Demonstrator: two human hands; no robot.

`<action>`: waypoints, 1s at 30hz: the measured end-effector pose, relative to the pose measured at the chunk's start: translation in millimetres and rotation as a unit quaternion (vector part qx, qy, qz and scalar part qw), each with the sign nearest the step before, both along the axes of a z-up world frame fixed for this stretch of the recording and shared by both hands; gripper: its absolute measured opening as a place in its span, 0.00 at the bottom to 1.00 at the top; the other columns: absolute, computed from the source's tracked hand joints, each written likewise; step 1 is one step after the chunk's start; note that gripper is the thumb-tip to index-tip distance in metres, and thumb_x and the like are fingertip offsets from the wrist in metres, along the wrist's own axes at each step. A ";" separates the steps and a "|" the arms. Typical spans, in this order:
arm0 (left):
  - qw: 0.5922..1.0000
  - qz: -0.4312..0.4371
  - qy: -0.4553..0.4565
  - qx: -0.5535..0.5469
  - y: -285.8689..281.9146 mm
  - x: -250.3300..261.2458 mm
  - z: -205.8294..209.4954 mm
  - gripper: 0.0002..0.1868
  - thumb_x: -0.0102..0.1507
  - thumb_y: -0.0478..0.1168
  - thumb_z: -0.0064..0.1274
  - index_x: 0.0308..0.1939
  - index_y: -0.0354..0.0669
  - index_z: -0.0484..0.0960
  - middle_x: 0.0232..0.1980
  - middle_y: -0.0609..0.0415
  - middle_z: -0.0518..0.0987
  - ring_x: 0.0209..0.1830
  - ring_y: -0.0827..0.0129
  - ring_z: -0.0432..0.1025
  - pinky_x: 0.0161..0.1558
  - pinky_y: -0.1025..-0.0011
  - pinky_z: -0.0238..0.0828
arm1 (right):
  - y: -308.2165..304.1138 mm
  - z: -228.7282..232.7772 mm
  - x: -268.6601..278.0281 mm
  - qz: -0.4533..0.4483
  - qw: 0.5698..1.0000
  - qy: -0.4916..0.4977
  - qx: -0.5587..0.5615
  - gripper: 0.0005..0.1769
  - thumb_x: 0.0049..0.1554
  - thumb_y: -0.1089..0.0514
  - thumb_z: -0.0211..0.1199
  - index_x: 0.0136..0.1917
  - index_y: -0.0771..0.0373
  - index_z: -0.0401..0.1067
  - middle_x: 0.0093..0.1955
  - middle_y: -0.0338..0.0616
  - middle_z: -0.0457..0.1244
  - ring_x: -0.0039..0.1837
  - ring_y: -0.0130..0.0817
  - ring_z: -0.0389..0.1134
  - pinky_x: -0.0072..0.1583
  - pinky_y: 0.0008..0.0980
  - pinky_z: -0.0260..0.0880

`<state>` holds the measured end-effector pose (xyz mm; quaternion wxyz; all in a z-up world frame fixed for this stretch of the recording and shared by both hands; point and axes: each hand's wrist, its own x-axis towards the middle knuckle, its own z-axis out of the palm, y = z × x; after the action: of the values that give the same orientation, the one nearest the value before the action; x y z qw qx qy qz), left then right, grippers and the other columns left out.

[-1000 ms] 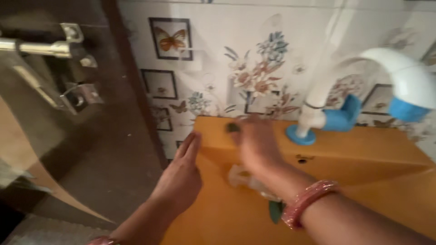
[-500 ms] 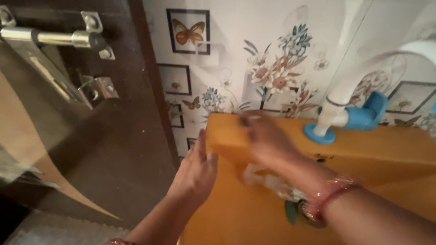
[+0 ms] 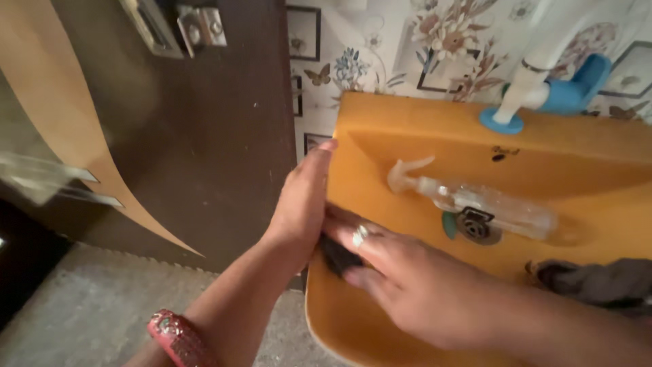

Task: The person scrubs a yellow sink with a green scouring pad, then wipes the sink and surrounding tiled wall with a brown cloth. They also wipe the round mirror above the sink. The person repeatedly scrubs and wipes the same areas throughout the clip.

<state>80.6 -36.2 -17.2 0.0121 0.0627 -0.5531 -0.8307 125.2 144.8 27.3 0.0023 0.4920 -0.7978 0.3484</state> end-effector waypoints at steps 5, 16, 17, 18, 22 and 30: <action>0.882 0.042 0.056 -0.467 18.5 21.0 7.1 0.34 0.69 0.60 0.33 0.73 0.45 0.65 0.81 0.50 0.51 0.80 0.56 0.47 0.73 0.62 0.47 | 24.9 -12.9 -3.5 -0.197 0.917 -0.257 0.234 0.25 0.49 0.64 0.66 0.60 0.52 0.82 0.43 0.42 0.78 0.44 0.31 0.79 0.51 0.28 0.77; 0.777 0.047 -0.018 -0.627 29.0 27.2 19.8 0.31 0.68 0.57 0.29 0.74 0.55 0.65 0.81 0.61 0.49 0.81 0.63 0.42 0.74 0.42 0.39 | -25.2 -10.0 -46.7 -0.252 0.930 -0.118 0.238 0.13 0.50 0.53 0.67 0.44 0.63 0.78 0.41 0.55 0.71 0.43 0.46 0.75 0.49 0.46 0.74; 0.761 0.054 -0.008 -0.646 29.8 30.2 21.9 0.30 0.68 0.57 0.31 0.72 0.54 0.66 0.81 0.61 0.50 0.81 0.63 0.42 0.74 0.42 0.38 | -13.8 -13.4 -23.9 -0.225 0.924 -0.117 0.286 0.14 0.52 0.52 0.63 0.48 0.63 0.78 0.47 0.57 0.71 0.47 0.50 0.74 0.52 0.46 0.74; 0.745 0.064 0.006 -0.664 33.9 30.9 26.2 0.29 0.68 0.56 0.32 0.70 0.53 0.68 0.80 0.60 0.51 0.82 0.63 0.43 0.74 0.42 0.37 | 2.8 -18.0 -0.5 -0.208 0.917 -0.106 0.322 0.17 0.54 0.57 0.59 0.55 0.65 0.72 0.57 0.61 0.65 0.56 0.54 0.69 0.58 0.48 0.69; 0.589 0.009 0.080 -0.804 51.0 61.2 39.2 0.29 0.68 0.52 0.36 0.69 0.41 0.66 0.79 0.54 0.56 0.82 0.62 0.41 0.73 0.37 0.31 | 107.2 -16.0 16.6 -0.170 0.870 -0.166 0.432 0.24 0.60 0.57 0.48 0.69 0.63 0.60 0.77 0.56 0.50 0.81 0.51 0.49 0.77 0.45 0.51; 0.507 -0.100 -0.021 -0.856 76.1 97.3 37.0 0.35 0.65 0.55 0.41 0.74 0.46 0.60 0.80 0.58 0.55 0.81 0.69 0.38 0.75 0.43 0.25 | 264.7 0.2 10.1 -0.249 0.797 -0.155 0.529 0.25 0.53 0.66 0.53 0.65 0.60 0.65 0.72 0.48 0.57 0.77 0.39 0.57 0.75 0.35 0.58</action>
<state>177.9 39.9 19.8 -0.0353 -0.0165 -0.9979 0.0526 135.4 409.5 27.5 -0.2948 0.1404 -0.9427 -0.0688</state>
